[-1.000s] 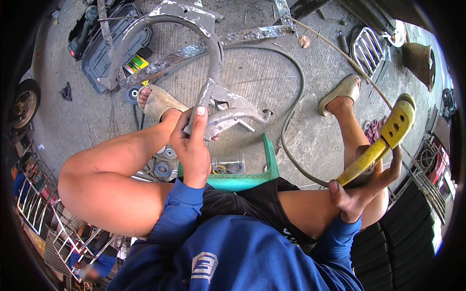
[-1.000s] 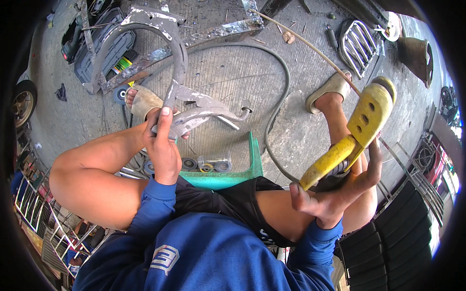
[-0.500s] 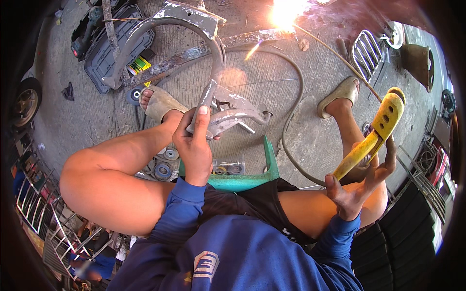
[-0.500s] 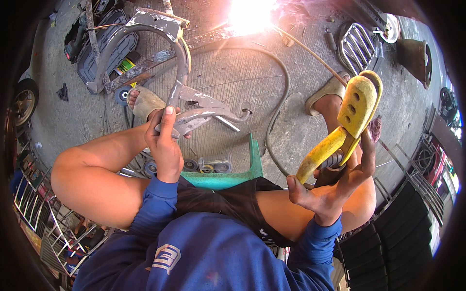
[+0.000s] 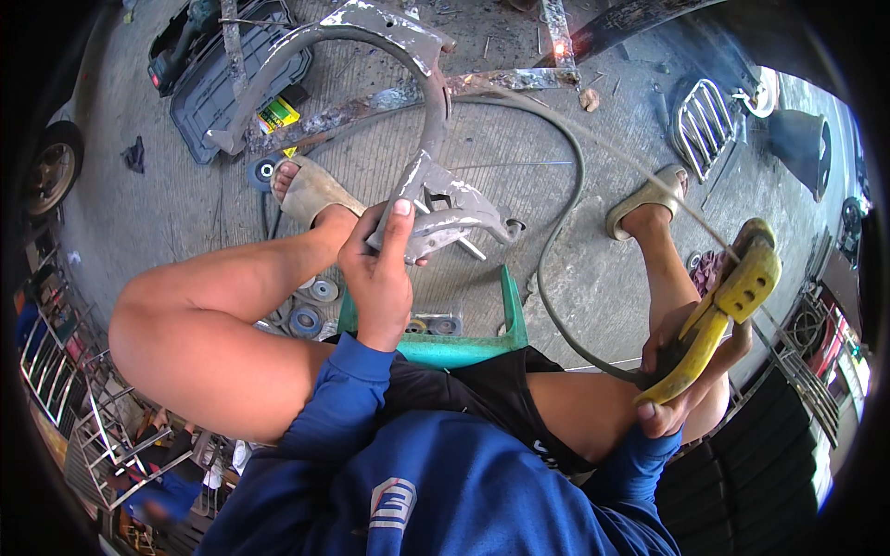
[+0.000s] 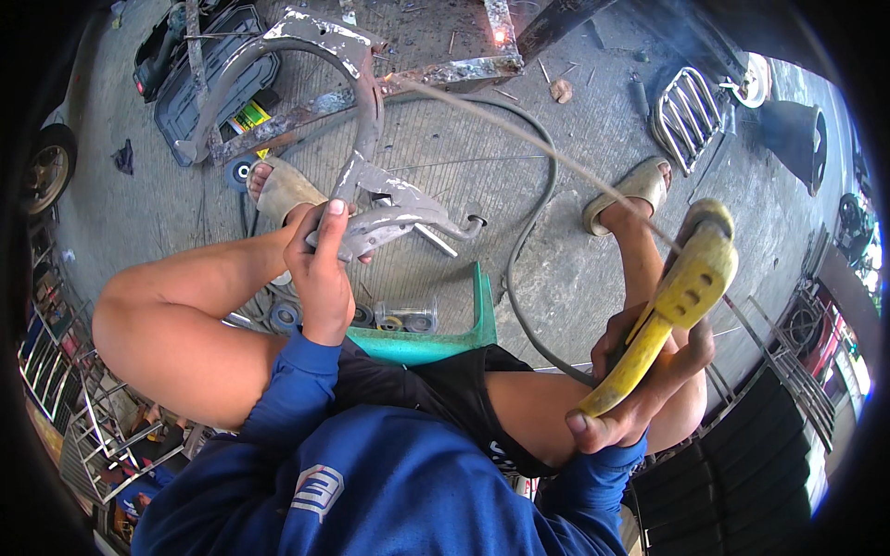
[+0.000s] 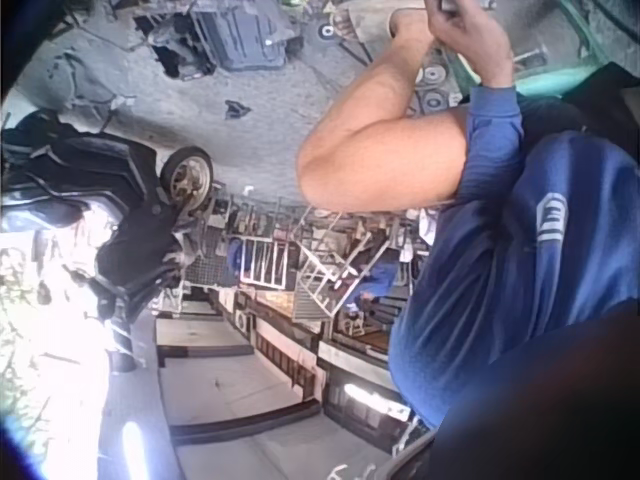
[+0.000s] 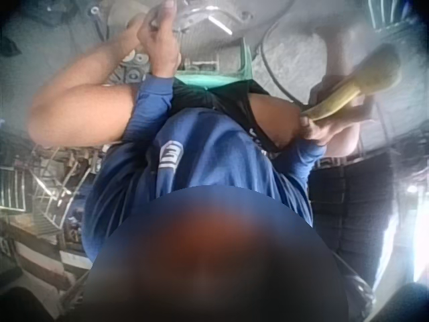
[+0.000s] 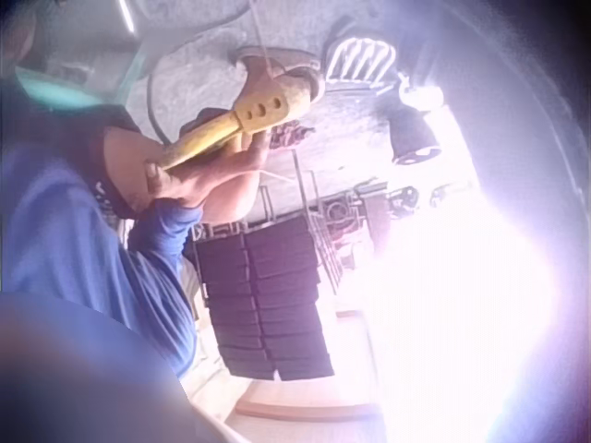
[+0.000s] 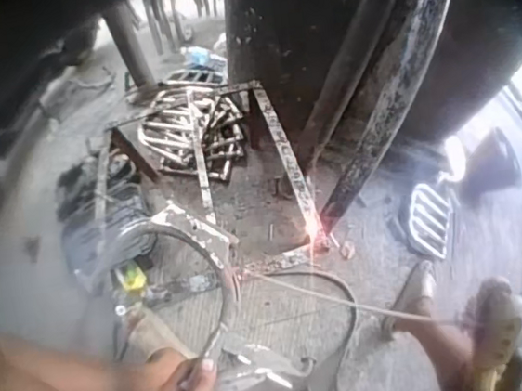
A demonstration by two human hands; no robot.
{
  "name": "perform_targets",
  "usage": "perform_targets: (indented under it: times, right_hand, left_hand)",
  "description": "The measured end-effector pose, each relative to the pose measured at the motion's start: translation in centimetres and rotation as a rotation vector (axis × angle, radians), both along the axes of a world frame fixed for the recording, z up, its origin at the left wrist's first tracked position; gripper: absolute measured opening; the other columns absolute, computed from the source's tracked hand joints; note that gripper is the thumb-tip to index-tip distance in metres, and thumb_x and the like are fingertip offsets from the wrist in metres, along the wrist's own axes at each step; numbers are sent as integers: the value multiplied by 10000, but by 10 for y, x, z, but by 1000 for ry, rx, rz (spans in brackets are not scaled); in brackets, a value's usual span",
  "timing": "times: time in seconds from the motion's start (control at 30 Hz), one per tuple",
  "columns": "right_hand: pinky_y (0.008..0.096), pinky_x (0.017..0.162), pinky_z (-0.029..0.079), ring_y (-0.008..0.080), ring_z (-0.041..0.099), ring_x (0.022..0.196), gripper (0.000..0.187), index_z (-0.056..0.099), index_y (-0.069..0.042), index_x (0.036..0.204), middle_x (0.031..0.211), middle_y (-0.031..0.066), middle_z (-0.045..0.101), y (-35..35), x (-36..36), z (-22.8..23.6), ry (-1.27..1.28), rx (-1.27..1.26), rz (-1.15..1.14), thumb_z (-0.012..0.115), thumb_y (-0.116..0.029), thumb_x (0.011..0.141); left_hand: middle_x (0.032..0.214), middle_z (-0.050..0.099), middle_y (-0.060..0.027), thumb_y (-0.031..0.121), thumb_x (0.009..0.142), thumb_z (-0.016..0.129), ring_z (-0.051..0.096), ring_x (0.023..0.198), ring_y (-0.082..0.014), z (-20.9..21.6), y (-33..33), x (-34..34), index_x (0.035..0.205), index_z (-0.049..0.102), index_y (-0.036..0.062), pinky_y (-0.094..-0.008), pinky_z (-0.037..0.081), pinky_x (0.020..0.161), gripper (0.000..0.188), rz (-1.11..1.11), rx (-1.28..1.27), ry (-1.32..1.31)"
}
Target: The person welds a curved metal piece using a handheld welding torch, then uses a hammer to tap and adjust the welded joint. The person handles the metal part and tools while seated on a stool in a workshop.
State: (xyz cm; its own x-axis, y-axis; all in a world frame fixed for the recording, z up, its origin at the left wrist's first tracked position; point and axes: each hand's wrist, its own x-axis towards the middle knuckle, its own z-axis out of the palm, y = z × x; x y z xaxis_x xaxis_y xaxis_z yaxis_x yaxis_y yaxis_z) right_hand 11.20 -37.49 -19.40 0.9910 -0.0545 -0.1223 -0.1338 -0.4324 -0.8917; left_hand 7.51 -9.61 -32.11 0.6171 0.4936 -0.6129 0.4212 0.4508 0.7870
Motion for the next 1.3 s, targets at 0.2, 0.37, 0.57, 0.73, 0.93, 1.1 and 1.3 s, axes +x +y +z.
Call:
perform_targets:
  times: [0.2, 0.37, 0.57, 0.73, 0.93, 1.1, 1.3]
  right_hand:
    - [252, 504, 399, 140, 514, 571, 1390, 227, -85, 1519, 827, 114, 569, -14, -13, 3, 95, 39, 74, 905, -693, 469]
    - [249, 550, 432, 152, 551, 632, 1380, 267, -80, 1505, 890, 147, 591, -24, -17, 1, 144, 49, 101, 928, -659, 442]
    - [273, 617, 490, 170, 591, 716, 1377, 282, -80, 1519, 1024, 185, 611, -26, -20, 1, 168, 66, 72, 941, -605, 429]
    - [243, 504, 368, 120, 473, 568, 1447, 186, -112, 1563, 840, 96, 539, -19, -22, -2, 149, -39, 34, 884, -706, 443]
    - [225, 503, 365, 103, 474, 588, 1437, 221, -122, 1559, 840, 74, 545, -17, -20, -2, 144, -9, 29, 908, -681, 427]
    - [219, 518, 398, 103, 491, 623, 1442, 236, -102, 1557, 887, 79, 563, -19, -21, -4, 156, 24, 11, 939, -624, 411]
    - [259, 559, 440, 152, 544, 651, 1431, 184, -45, 1560, 930, 127, 581, -24, -20, -2, 127, 54, 62, 930, -584, 464]
  left_hand:
    - [825, 658, -29, 265, 1024, 690, 583, 647, -82, -1, 0, -1, 1022, 696, -28, -251, 462, 542, 294, -1, -21, -7]
    - [860, 655, -56, 272, 1035, 660, 595, 653, -125, -3, 1, -2, 1037, 689, -41, -270, 456, 560, 314, -39, 5, 7]
    - [881, 660, -69, 258, 1037, 655, 610, 699, -127, -5, 1, -4, 1048, 689, -31, -274, 473, 569, 291, -57, 10, -5]
    - [1112, 708, -107, 132, 1025, 621, 648, 900, -147, -4, 0, -8, 1226, 679, -32, -288, 541, 671, 266, 13, 15, 28]
    - [903, 695, -21, 74, 1014, 631, 596, 692, -64, -8, -1, -11, 1168, 703, 7, -239, 511, 566, 183, 10, 89, -70]
    - [978, 668, -43, 123, 1028, 619, 578, 757, -87, -7, 0, -10, 1192, 687, 0, -259, 501, 583, 217, -9, 21, -17]
    - [897, 668, -26, 248, 1027, 664, 578, 706, -106, -3, 0, -3, 1103, 711, -14, -278, 474, 563, 277, -37, 51, 50]
